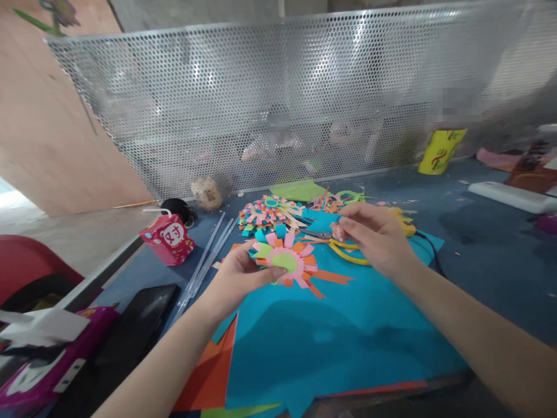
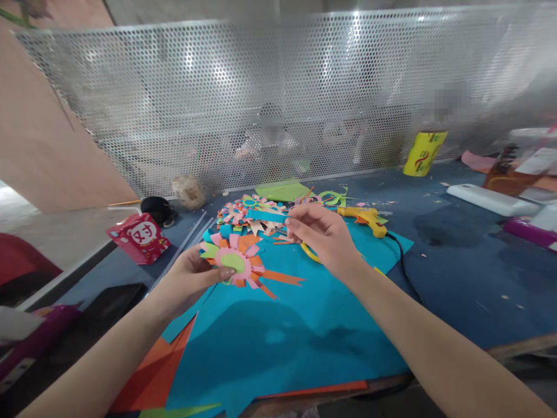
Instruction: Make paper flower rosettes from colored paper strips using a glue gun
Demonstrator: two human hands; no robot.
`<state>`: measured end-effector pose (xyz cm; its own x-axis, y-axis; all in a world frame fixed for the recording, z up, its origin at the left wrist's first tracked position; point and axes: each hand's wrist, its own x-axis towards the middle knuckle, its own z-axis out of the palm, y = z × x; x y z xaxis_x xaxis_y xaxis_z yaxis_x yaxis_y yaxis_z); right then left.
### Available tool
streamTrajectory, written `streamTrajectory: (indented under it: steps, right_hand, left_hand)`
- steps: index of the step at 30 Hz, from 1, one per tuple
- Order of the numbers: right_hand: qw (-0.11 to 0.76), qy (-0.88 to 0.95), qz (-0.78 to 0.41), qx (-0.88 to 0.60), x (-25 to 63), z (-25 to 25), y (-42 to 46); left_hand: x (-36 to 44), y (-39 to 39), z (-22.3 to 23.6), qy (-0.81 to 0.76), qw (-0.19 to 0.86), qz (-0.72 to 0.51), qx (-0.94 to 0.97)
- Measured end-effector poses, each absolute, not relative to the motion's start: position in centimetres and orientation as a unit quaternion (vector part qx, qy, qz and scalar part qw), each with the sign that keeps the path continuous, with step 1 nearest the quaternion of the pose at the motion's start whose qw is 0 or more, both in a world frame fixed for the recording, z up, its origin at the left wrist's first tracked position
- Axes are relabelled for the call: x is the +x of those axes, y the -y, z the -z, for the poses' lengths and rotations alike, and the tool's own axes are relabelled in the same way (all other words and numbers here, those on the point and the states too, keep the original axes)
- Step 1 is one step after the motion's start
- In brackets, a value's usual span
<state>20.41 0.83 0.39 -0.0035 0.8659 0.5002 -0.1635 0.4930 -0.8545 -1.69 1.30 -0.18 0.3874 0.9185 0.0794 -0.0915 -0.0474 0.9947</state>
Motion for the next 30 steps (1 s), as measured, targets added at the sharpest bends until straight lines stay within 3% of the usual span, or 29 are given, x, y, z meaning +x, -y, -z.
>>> streamTrajectory:
  steps: [12, 15, 19, 25, 30]
  right_hand:
    - [0.603, 0.685, -0.129, -0.387, 20.7, -0.3, 0.2]
    - [0.597, 0.693, -0.080, -0.395, 20.7, -0.4, 0.5]
    - [0.582, 0.716, 0.077, -0.379, 20.7, -0.8, 1.0]
    - [0.512, 0.760, 0.304, -0.262, 21.7, -1.7, 2.6]
    - [0.479, 0.768, 0.346, -0.247, 22.1, -1.7, 4.0]
  left_hand:
    - [-1.7, -1.3, 0.4, -0.363, 0.591, -0.430, 0.578]
    - [-1.7, -1.4, 0.5, -0.376, 0.550, -0.439, 0.602]
    - [-2.2, -1.3, 0.3, -0.343, 0.343, -0.471, 0.737]
    - [-3.4, -1.0, -0.7, -0.121, -0.038, -0.476, 0.870]
    - [-3.6, -0.8, -1.4, -0.104, -0.116, -0.453, 0.878]
